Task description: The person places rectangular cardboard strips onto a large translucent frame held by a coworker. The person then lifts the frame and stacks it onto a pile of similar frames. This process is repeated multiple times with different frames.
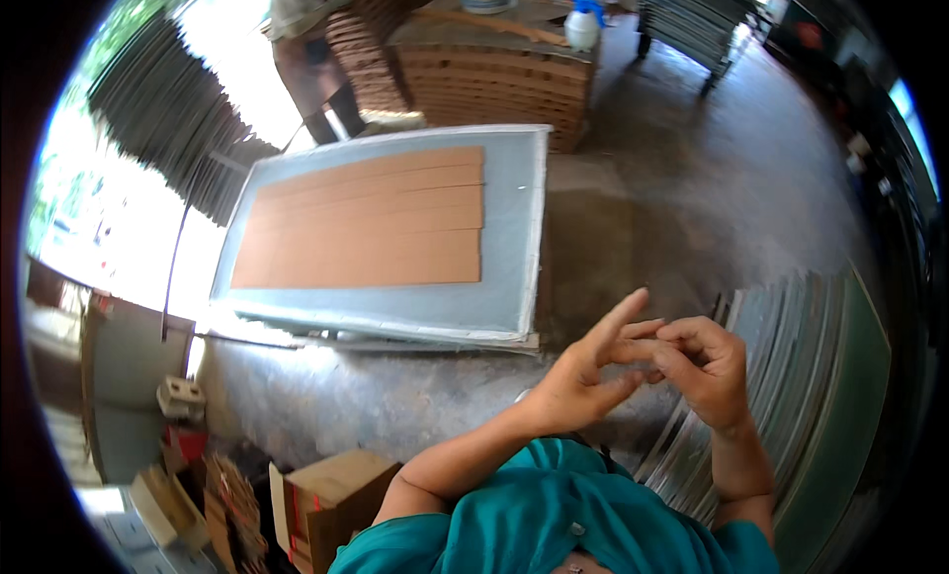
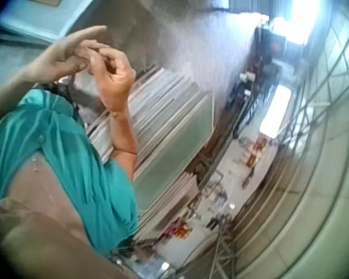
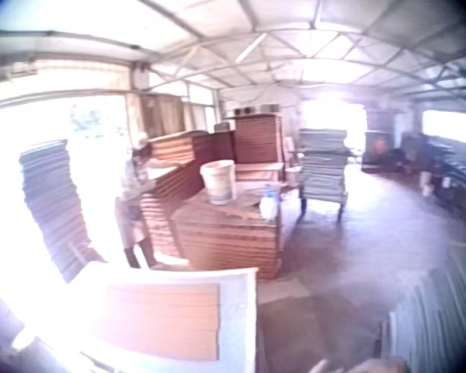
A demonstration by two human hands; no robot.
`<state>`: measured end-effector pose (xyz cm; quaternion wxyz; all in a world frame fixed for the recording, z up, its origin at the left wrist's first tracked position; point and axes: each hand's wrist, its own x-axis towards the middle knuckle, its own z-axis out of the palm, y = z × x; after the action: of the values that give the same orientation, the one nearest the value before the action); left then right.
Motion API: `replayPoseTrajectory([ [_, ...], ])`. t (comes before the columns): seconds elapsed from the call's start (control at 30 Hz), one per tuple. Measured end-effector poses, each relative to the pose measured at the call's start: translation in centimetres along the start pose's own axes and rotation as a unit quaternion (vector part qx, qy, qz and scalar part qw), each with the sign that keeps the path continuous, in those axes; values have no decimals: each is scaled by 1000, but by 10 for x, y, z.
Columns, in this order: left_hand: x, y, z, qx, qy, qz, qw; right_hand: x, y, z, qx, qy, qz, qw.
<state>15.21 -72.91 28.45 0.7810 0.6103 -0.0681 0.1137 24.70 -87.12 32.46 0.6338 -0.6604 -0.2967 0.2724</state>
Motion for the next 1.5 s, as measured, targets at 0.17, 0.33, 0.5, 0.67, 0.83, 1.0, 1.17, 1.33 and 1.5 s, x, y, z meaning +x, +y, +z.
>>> replayPoseTrajectory([
  [0.17, -24, -2, -47, 2, 168, -31, 985, 57, 27, 30, -46, -130, -26, 990],
  [0.33, -91, -13, -115, 64, 455, -174, 871, 107, 99, 78, -223, -178, -7, 958],
  [0.5, -185, -41, -209, 332, 532, -236, 742, 165, 200, 170, -421, -265, -146, 855],
  [0.67, -266, -40, -325, 513, 495, -262, 650, 225, 267, 296, -530, -288, -166, 780],
  [0.83, -315, -21, -454, 510, 504, -281, 638, 245, 347, 377, -613, -252, -72, 746],
  [1.0, -342, -8, -550, 539, 430, -331, 644, 225, 321, 395, -570, -291, -116, 760],
  [1.17, -300, -7, -641, 645, 226, -341, 646, 263, 314, 407, -552, -333, -130, 753],
  [1.33, -282, -34, -678, 736, -71, -359, 570, 254, 307, 420, -586, -289, -105, 750],
  [1.5, -302, -46, -667, 706, -94, -340, 615, 231, 304, 411, -548, -351, -93, 753],
])
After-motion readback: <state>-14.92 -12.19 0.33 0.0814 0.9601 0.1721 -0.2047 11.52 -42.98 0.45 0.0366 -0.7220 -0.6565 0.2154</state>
